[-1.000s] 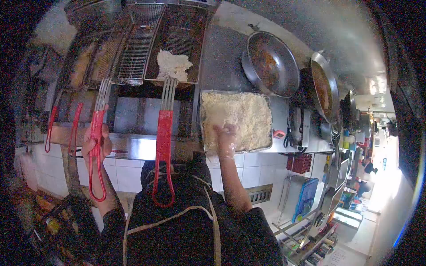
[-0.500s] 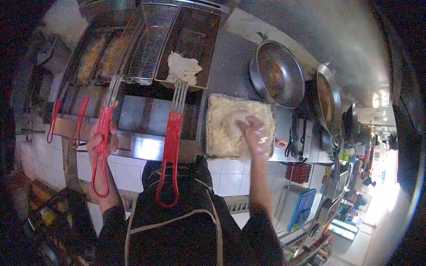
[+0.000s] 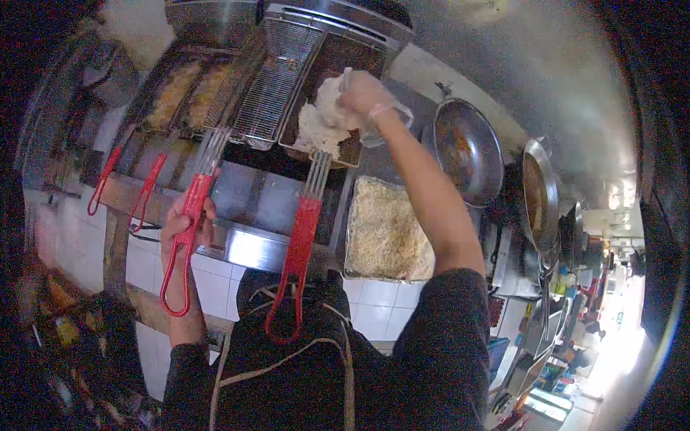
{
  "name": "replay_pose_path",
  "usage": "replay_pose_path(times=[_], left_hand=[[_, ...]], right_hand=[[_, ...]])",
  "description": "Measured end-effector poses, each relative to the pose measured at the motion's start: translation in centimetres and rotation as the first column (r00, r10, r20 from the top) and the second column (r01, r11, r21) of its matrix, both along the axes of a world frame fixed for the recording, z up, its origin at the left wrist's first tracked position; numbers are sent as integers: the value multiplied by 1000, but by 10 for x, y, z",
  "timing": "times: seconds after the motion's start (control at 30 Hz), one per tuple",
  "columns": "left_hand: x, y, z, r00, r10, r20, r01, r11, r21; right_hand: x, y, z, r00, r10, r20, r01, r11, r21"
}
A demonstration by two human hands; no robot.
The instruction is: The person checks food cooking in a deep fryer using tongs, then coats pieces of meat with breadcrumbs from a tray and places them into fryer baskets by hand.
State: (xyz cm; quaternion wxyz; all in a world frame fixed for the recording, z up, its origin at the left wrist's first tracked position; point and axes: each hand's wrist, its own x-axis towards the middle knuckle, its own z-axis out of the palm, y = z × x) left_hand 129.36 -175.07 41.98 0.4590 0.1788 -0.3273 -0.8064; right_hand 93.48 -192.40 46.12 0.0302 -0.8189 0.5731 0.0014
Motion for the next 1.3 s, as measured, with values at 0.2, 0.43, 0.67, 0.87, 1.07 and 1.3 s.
replay_pose_path(times=[0.2, 0.43, 0.67, 0.87, 1.07, 1.3], left_hand=[[1, 3, 1, 999, 26, 39, -27, 999, 22], [0, 2, -1, 996, -25, -88, 30, 998, 61], [33, 2, -46, 999, -6, 42, 4, 999, 50], [0, 0, -6, 997, -63, -52, 64, 998, 27], [1, 7, 0, 999, -9, -35, 11, 998, 67], [31, 5, -29, 1000, -23, -19, 25, 993, 116]], right_hand=[[11, -6, -65, 965, 9, -261, 7, 998, 61], [-29, 8, -43, 989, 146, -37, -142, 985, 93], [-104, 127, 54, 391, -450, 803, 148, 892, 428], [-219, 261, -24, 369, -801, 472, 342, 589, 732], [-236, 362, -161, 663, -728, 175, 575, 645, 503], [-139, 351, -133, 735, -673, 85, 672, 739, 34]])
